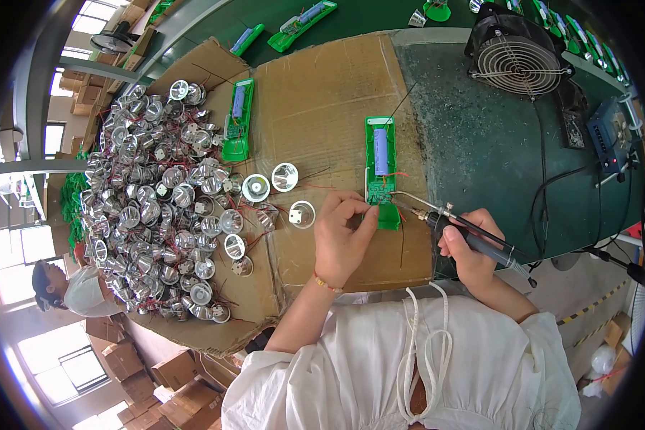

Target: Soldering electrical wires to small circuit boards housed in plastic casings for lighting assembly.

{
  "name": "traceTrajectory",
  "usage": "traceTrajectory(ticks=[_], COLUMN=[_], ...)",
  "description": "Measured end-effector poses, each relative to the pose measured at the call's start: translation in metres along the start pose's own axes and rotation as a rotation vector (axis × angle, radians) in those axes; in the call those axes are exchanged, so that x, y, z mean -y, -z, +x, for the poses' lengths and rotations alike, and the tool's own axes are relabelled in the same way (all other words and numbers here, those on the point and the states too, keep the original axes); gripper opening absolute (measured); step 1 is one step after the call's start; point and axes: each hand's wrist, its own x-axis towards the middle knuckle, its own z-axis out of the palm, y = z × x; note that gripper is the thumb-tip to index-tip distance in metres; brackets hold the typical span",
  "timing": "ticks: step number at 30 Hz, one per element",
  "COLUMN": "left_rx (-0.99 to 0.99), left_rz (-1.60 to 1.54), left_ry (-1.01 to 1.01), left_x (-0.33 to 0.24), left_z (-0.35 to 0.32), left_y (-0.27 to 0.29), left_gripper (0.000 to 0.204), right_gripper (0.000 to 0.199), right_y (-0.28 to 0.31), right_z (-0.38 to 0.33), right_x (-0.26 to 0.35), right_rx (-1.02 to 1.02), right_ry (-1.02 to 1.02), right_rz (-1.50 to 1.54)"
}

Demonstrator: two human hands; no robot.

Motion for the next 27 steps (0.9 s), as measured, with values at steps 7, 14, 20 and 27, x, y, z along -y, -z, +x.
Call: traceTrajectory(ticks=[7,14,20,27], left_rx=[-0.006,-0.007,-0.006,-0.020], left_rz=[0.033,0.021,0.031,0.022], left_ry=[-0.004,0.015,0.045,0.065], left_x=[0.004,0.005,0.008,0.007], left_z=[0.001,0.002,0.000,-0.001], left_y=[-0.002,-0.002,-0.003,-0.004], left_gripper=[0.009,0.009,0.009,0.009], right_gripper=[0.015,0.014,0.016,0.017], right_y=[0.001,0.001,0.006,0.008], right_z=[-0.002,-0.002,-0.001,0.000], right_x=[-0.009,0.002,-0.004,-0.005], right_rx=[0.034,-0.044,-0.092,-0.116], right_ry=[0.023,-0.025,-0.009,-0.009], right_rz=[-0.060,0.088,0.095,0.095])
